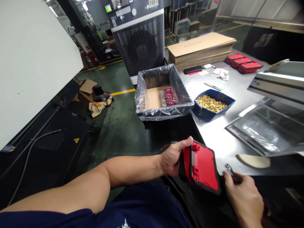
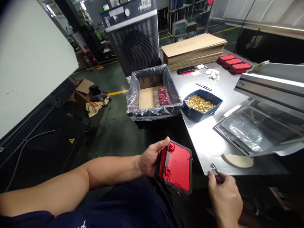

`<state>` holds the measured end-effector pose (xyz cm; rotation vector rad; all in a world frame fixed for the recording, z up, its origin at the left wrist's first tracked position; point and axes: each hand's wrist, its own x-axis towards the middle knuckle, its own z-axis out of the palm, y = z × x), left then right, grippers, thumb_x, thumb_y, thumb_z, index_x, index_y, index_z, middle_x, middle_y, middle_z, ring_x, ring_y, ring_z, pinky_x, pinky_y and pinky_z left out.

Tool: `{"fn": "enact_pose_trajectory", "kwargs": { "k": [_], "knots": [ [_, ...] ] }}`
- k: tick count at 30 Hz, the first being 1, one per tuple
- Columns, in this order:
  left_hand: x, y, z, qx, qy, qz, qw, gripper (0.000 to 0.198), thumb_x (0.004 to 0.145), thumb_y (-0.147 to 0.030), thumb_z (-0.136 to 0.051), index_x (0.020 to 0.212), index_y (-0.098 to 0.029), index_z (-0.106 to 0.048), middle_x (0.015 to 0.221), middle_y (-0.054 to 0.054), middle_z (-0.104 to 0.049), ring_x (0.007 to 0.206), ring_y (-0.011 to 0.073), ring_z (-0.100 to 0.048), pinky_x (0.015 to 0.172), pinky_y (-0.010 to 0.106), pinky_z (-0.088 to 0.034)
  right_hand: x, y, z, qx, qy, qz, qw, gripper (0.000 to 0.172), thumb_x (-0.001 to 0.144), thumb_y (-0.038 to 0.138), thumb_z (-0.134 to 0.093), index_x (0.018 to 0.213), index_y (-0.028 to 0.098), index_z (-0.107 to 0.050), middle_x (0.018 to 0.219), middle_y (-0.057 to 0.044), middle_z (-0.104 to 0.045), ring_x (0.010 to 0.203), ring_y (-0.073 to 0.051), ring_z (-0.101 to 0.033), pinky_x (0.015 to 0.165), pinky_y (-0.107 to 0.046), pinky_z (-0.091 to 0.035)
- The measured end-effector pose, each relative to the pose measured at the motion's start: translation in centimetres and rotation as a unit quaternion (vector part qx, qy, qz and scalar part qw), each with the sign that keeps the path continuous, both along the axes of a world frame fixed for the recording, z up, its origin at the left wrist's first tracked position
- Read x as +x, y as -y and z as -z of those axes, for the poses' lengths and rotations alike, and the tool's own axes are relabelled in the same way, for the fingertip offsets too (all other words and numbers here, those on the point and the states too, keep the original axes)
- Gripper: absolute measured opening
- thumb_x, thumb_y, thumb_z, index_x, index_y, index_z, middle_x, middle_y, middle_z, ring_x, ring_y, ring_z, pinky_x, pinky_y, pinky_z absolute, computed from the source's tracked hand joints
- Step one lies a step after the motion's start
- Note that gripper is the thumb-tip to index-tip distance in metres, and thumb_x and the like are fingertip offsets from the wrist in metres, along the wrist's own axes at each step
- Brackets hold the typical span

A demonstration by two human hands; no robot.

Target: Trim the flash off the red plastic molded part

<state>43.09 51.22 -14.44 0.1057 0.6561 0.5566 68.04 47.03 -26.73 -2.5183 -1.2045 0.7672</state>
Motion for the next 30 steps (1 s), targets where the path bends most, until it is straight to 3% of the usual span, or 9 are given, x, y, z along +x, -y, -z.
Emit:
{"fn": "enact_pose_trajectory", "kwargs": {
  "k": [3, 5, 10, 15, 20, 22, 24, 26, 30],
  "knots": [
    [-1.5, 1.1, 0.9, 0.1, -0.016, 0.09, 0.991, 0.082, 0.06, -0.068, -0.086, 0.113, -0.009, -0.066, 0.099, 0.01, -0.068, 0.087, 0.0201, -0.064, 0.082, 0.031, -0.052, 0.0, 0.1, -0.1, 0.008, -0.004, 0.005, 1.0, 0.054, 0.078, 0.065, -0.052, 0.112, 0.023, -0.056, 0.115, -0.014, -0.068, 0.108, -0.041, -0.064, 0.087, -0.047, -0.049],
    [-2.3, 2.6, 1.7, 0.157, -0.112, 0.134, 0.972, 0.095, 0.038, -0.064, -0.096, 0.11, -0.01, -0.065, 0.098, 0.01, -0.067, 0.083, 0.019, -0.063, 0.078, 0.03, -0.05, -0.2, 0.3, -0.5, 0.026, -0.016, 0.018, 0.999, 0.054, 0.076, 0.063, -0.055, 0.112, 0.023, -0.056, 0.107, -0.013, -0.07, 0.102, -0.039, -0.066, 0.082, -0.045, -0.048],
    [-3.2, 6.6, 4.4, 0.197, -0.253, 0.157, 0.934, 0.089, 0.044, -0.057, -0.099, 0.106, -0.015, -0.05, 0.106, 0.011, -0.065, 0.088, 0.0193, -0.062, 0.078, 0.031, -0.047, -0.8, 1.4, -0.7, 0.222, -0.024, 0.085, 0.971, 0.061, 0.078, 0.065, -0.058, 0.119, 0.02, -0.054, 0.097, -0.009, -0.069, 0.082, -0.024, -0.066, 0.075, -0.035, -0.047],
    [-4.1, 6.4, 4.8, 0.274, -0.29, 0.179, 0.899, 0.087, 0.068, -0.089, -0.065, 0.1, -0.01, -0.059, 0.083, 0.006, -0.061, 0.07, 0.0132, -0.053, 0.065, 0.025, -0.039, -0.7, 2.8, 0.9, 0.14, -0.047, 0.055, 0.988, 0.058, 0.076, 0.066, -0.058, 0.114, 0.022, -0.057, 0.09, -0.008, -0.07, 0.081, -0.029, -0.066, 0.071, -0.037, -0.044],
    [-4.6, 4.4, 5.4, 0.344, -0.324, 0.168, 0.865, 0.073, 0.076, -0.084, -0.063, 0.065, -0.012, -0.053, 0.059, -0.001, -0.044, 0.056, 0.0089, -0.033, 0.056, 0.025, -0.024, -0.9, 3.1, 1.4, 0.155, -0.068, 0.058, 0.984, 0.062, 0.077, 0.067, -0.058, 0.117, 0.02, -0.056, 0.094, -0.008, -0.07, 0.082, -0.025, -0.067, 0.078, -0.037, -0.048],
    [-3.8, 4.5, 6.2, 0.338, -0.324, 0.15, 0.871, 0.073, 0.073, -0.083, -0.067, 0.058, -0.014, -0.047, 0.055, -0.003, -0.037, 0.055, 0.0087, -0.028, 0.055, 0.025, -0.021, -1.2, 3.0, 1.2, 0.158, -0.077, 0.051, 0.983, 0.061, 0.076, 0.066, -0.06, 0.115, 0.018, -0.058, 0.093, -0.009, -0.07, 0.081, -0.026, -0.067, 0.077, -0.038, -0.048],
    [-2.8, 4.9, 6.8, 0.302, -0.287, 0.151, 0.897, 0.073, 0.07, -0.085, -0.065, 0.063, -0.013, -0.055, 0.061, 0.002, -0.05, 0.06, 0.0118, -0.042, 0.06, 0.024, -0.032, -1.6, 2.9, 0.5, 0.159, -0.087, 0.044, 0.982, 0.058, 0.075, 0.065, -0.061, 0.107, 0.016, -0.062, 0.088, -0.011, -0.07, 0.079, -0.026, -0.066, 0.077, -0.038, -0.049],
    [-2.0, 5.4, 7.1, 0.24, -0.207, 0.194, 0.928, 0.08, 0.068, -0.089, -0.057, 0.083, -0.011, -0.067, 0.081, 0.011, -0.066, 0.075, 0.0209, -0.059, 0.074, 0.03, -0.045, -1.8, 2.9, -0.4, 0.167, -0.092, 0.044, 0.981, 0.056, 0.075, 0.065, -0.061, 0.103, 0.017, -0.064, 0.086, -0.01, -0.07, 0.077, -0.025, -0.065, 0.076, -0.037, -0.05],
    [-1.7, 5.8, 7.7, 0.107, -0.011, 0.273, 0.956, 0.104, 0.067, -0.099, -0.049, 0.117, -0.01, -0.067, 0.098, 0.017, -0.069, 0.086, 0.0276, -0.067, 0.084, 0.039, -0.05, -1.6, 2.7, -1.6, 0.247, -0.052, 0.075, 0.965, 0.066, 0.081, 0.068, -0.057, 0.126, 0.02, -0.055, 0.099, -0.009, -0.069, 0.082, -0.021, -0.066, 0.079, -0.034, -0.052]
  ]
}}
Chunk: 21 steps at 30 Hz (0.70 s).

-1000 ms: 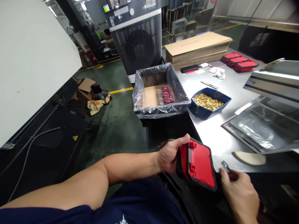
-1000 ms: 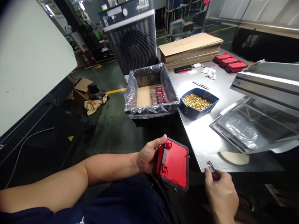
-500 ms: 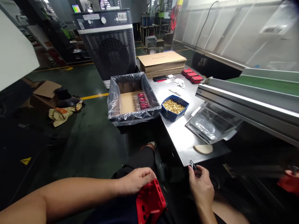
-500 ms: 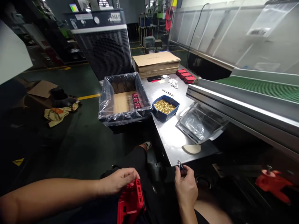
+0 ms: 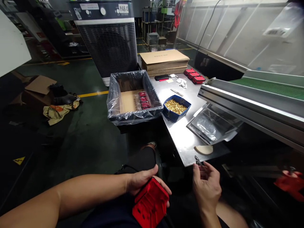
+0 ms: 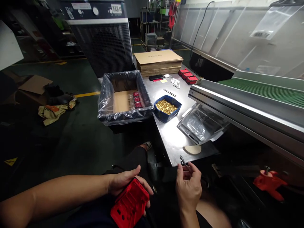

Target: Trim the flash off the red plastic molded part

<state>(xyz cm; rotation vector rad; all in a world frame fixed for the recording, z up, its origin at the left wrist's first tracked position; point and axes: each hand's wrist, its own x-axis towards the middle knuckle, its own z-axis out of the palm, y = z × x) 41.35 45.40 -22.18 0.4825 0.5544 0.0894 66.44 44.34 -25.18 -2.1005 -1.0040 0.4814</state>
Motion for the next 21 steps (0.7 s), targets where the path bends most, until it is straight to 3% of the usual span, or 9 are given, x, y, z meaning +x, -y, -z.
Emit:
{"fn": "enact_pose_trajectory", "kwargs": {
  "k": [2, 5, 8, 10, 14, 18, 21],
  "knots": [
    [0.0, -0.2, 0.4, -0.032, 0.008, -0.074, 0.997, 0.105, 0.067, -0.098, -0.052, 0.121, -0.009, -0.066, 0.097, 0.016, -0.069, 0.087, 0.0271, -0.068, 0.084, 0.037, -0.05, 0.4, -0.1, 0.3, -0.031, 0.01, -0.019, 0.999, 0.062, 0.077, 0.068, -0.059, 0.116, 0.019, -0.059, 0.094, -0.008, -0.07, 0.078, -0.024, -0.066, 0.075, -0.037, -0.051],
    [0.6, -1.2, 0.1, -0.064, -0.033, -0.231, 0.97, 0.095, 0.082, -0.091, -0.041, 0.121, -0.008, -0.066, 0.099, 0.015, -0.068, 0.086, 0.0254, -0.068, 0.082, 0.036, -0.052, 0.2, -0.1, 0.2, -0.095, -0.008, -0.042, 0.995, 0.056, 0.069, 0.067, -0.063, 0.099, 0.02, -0.064, 0.086, -0.008, -0.071, 0.078, -0.028, -0.067, 0.074, -0.04, -0.05],
    [1.2, -2.6, -1.2, -0.091, -0.061, -0.305, 0.946, 0.093, 0.092, -0.083, -0.02, 0.119, -0.008, -0.068, 0.097, 0.015, -0.068, 0.082, 0.0237, -0.068, 0.081, 0.037, -0.053, -1.7, 0.5, -2.1, -0.09, -0.041, -0.023, 0.995, 0.066, 0.067, 0.073, -0.063, 0.111, 0.024, -0.066, 0.088, -0.005, -0.072, 0.079, -0.025, -0.069, 0.073, -0.037, -0.053],
    [1.4, -3.4, -2.0, -0.081, -0.067, -0.326, 0.94, 0.094, 0.092, -0.083, -0.016, 0.119, -0.009, -0.068, 0.097, 0.015, -0.068, 0.082, 0.0237, -0.067, 0.08, 0.036, -0.053, -3.5, 1.1, -4.7, -0.067, -0.075, -0.049, 0.994, 0.069, 0.066, 0.076, -0.065, 0.112, 0.024, -0.069, 0.086, -0.005, -0.073, 0.071, -0.023, -0.068, 0.067, -0.035, -0.055],
    [1.5, -3.6, -3.2, -0.021, -0.036, -0.346, 0.937, 0.093, 0.088, -0.088, -0.029, 0.118, -0.009, -0.068, 0.098, 0.016, -0.066, 0.083, 0.0223, -0.065, 0.08, 0.033, -0.052, -6.5, 2.6, -8.7, 0.039, -0.078, -0.202, 0.975, 0.055, 0.078, 0.066, -0.066, 0.112, 0.023, -0.072, 0.094, -0.007, -0.075, 0.071, -0.021, -0.071, 0.065, -0.029, -0.061],
    [1.5, -3.1, -4.1, 0.036, -0.021, -0.348, 0.937, 0.102, 0.061, -0.095, -0.063, 0.117, -0.009, -0.067, 0.098, 0.015, -0.065, 0.085, 0.0223, -0.062, 0.082, 0.032, -0.05, -8.3, 2.9, -9.7, 0.075, -0.05, -0.307, 0.947, 0.036, 0.086, 0.055, -0.065, 0.11, 0.029, -0.072, 0.094, 0.0, -0.075, 0.072, -0.015, -0.072, 0.062, -0.02, -0.06],
    [1.7, -2.8, -4.9, 0.05, -0.032, -0.346, 0.936, 0.105, 0.056, -0.095, -0.067, 0.116, -0.009, -0.066, 0.1, 0.015, -0.064, 0.089, 0.023, -0.061, 0.085, 0.033, -0.048, -9.1, 2.5, -10.1, 0.09, -0.049, -0.311, 0.945, 0.03, 0.087, 0.052, -0.064, 0.104, 0.029, -0.073, 0.082, 0.002, -0.074, 0.062, -0.011, -0.069, 0.053, -0.014, -0.056]
  ]
}}
